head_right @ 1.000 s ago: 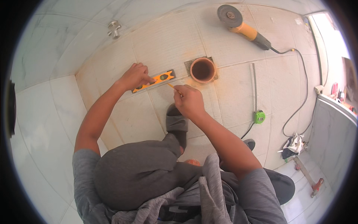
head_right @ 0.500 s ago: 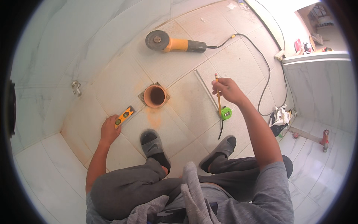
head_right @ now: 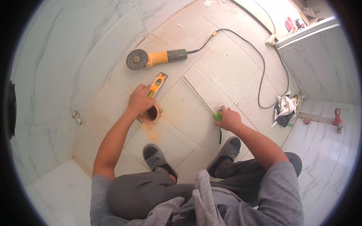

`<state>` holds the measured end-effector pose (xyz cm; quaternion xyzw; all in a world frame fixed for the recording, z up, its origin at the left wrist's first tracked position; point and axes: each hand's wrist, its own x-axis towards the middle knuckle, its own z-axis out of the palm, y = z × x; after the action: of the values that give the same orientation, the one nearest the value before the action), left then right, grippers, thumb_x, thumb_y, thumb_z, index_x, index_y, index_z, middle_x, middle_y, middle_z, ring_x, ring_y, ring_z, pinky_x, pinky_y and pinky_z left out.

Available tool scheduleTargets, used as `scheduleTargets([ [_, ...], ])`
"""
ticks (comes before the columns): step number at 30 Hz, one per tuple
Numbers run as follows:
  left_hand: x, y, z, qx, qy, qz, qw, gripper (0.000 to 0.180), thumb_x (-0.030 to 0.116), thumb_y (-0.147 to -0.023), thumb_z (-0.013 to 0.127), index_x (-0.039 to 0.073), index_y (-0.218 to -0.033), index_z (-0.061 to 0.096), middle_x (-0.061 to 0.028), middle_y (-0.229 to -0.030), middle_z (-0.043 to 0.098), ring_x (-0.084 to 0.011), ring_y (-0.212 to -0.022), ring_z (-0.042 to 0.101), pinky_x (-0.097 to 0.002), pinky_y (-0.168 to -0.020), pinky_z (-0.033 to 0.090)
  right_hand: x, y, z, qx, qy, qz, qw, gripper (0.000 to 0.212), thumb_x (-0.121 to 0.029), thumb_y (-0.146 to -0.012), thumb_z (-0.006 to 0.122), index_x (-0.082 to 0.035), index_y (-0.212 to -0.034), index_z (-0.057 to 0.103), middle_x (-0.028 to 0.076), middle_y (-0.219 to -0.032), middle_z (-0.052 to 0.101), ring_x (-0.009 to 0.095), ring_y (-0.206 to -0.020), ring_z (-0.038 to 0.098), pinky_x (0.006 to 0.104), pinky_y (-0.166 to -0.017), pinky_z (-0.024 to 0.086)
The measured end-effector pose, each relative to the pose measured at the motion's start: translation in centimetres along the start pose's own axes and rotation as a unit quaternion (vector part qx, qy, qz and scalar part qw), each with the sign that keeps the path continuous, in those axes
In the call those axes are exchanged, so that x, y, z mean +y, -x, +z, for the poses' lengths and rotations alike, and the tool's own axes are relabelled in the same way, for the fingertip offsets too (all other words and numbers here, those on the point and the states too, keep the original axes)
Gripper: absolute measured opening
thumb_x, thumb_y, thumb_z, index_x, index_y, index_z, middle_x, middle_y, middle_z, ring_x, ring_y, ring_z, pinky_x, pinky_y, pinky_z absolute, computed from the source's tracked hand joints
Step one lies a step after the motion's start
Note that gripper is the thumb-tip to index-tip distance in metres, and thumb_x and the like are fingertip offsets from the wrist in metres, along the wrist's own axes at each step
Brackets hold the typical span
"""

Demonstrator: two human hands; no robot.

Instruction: The person measures and marks a tiled floor around a pipe opening using a spirit level, tape measure, and pencil. Then, the person uses an angle grinder to cut along the marked lines on the tiles.

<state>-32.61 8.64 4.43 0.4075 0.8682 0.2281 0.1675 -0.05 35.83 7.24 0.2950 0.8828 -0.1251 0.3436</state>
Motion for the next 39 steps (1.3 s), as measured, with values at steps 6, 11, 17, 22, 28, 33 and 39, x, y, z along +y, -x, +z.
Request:
scheduleTargets([
  [6, 3.5, -7.8, 4.3, -0.009, -0.037, 0.026, 0.999, 0.057, 0.025, -0.078, 0.071, 0.003, -0.131, 0.065, -0.0138, -0.116, 0.062, -0.0311, -0.113, 0.061, -0.0440, -0.093, 0.055, 1.9, -0.8, 1.3, 0.041, -0.068, 0.003, 0.997, 0.062, -0.046, -0.080, 0.077, -0.001, -0.113, 0.050, 0.023, -0.100, 0.067, 0.042, -0.092, 0.070, 0.0505, -0.078, 0.056],
  [11, 4.5, -9.0, 5.5, -0.020, -0.035, 0.023, 0.999, 0.058, 0.023, -0.078, 0.072, 0.003, -0.132, 0.064, -0.0139, -0.119, 0.061, -0.0314, -0.115, 0.059, -0.0437, -0.096, 0.055, 2.6, -0.4, 1.6, 0.045, -0.081, 0.012, 0.996, 0.063, -0.046, -0.078, 0.079, -0.001, -0.112, 0.051, 0.023, -0.101, 0.068, 0.041, -0.094, 0.070, 0.0498, -0.080, 0.056],
  [17, 4.3, -6.6, 3.0, 0.021, 0.050, -0.020, 0.998, 0.053, 0.020, -0.077, 0.071, 0.000, -0.127, 0.067, -0.0171, -0.116, 0.063, -0.0311, -0.110, 0.063, -0.0408, -0.092, 0.056, 3.0, -0.7, 1.1, 0.026, -0.137, 0.016, 0.990, 0.066, -0.045, -0.075, 0.082, -0.001, -0.114, 0.053, 0.023, -0.102, 0.069, 0.041, -0.097, 0.069, 0.0494, -0.082, 0.055],
  [22, 0.0, 0.9, -1.7, 0.064, 0.293, -0.082, 0.951, 0.050, 0.011, -0.084, 0.070, -0.004, -0.132, 0.063, -0.0090, -0.103, 0.066, -0.0186, -0.088, 0.066, -0.0303, -0.080, 0.057, 5.1, 0.0, -0.3, -0.028, -0.206, -0.087, 0.974, 0.073, -0.045, -0.073, 0.084, -0.003, -0.127, 0.058, 0.024, -0.107, 0.070, 0.042, -0.101, 0.068, 0.0471, -0.089, 0.054],
  [28, -2.7, 10.3, -1.8, 0.033, 0.546, -0.249, 0.799, 0.038, 0.016, -0.098, 0.061, 0.000, -0.132, 0.056, -0.0052, -0.096, 0.065, -0.0108, -0.070, 0.062, -0.0258, -0.062, 0.053, 3.8, -0.6, -1.7, -0.087, -0.180, -0.214, 0.956, 0.077, -0.044, -0.068, 0.089, -0.002, -0.126, 0.061, 0.022, -0.107, 0.070, 0.039, -0.103, 0.067, 0.0444, -0.090, 0.053],
  [33, 0.7, 15.2, 1.2, -0.006, 0.717, -0.290, 0.634, 0.034, 0.027, -0.103, 0.062, 0.002, -0.125, 0.057, -0.0031, -0.087, 0.060, -0.0095, -0.064, 0.056, -0.0250, -0.055, 0.047, 0.9, 0.6, -3.5, -0.162, -0.162, -0.205, 0.952, 0.077, -0.050, -0.063, 0.094, 0.001, -0.111, 0.063, 0.017, -0.092, 0.070, 0.032, -0.089, 0.069, 0.0415, -0.081, 0.053],
  [39, 3.0, 17.2, -0.6, -0.027, 0.640, -0.293, 0.710, 0.026, 0.030, -0.103, 0.063, 0.005, -0.110, 0.057, -0.0012, -0.075, 0.055, -0.0102, -0.057, 0.052, -0.0273, -0.053, 0.043, -0.1, 2.7, -11.3, -0.103, -0.217, -0.220, 0.946, 0.068, -0.047, -0.068, 0.095, 0.000, -0.109, 0.069, 0.011, -0.086, 0.072, 0.020, -0.082, 0.068, 0.0370, -0.077, 0.055],
])
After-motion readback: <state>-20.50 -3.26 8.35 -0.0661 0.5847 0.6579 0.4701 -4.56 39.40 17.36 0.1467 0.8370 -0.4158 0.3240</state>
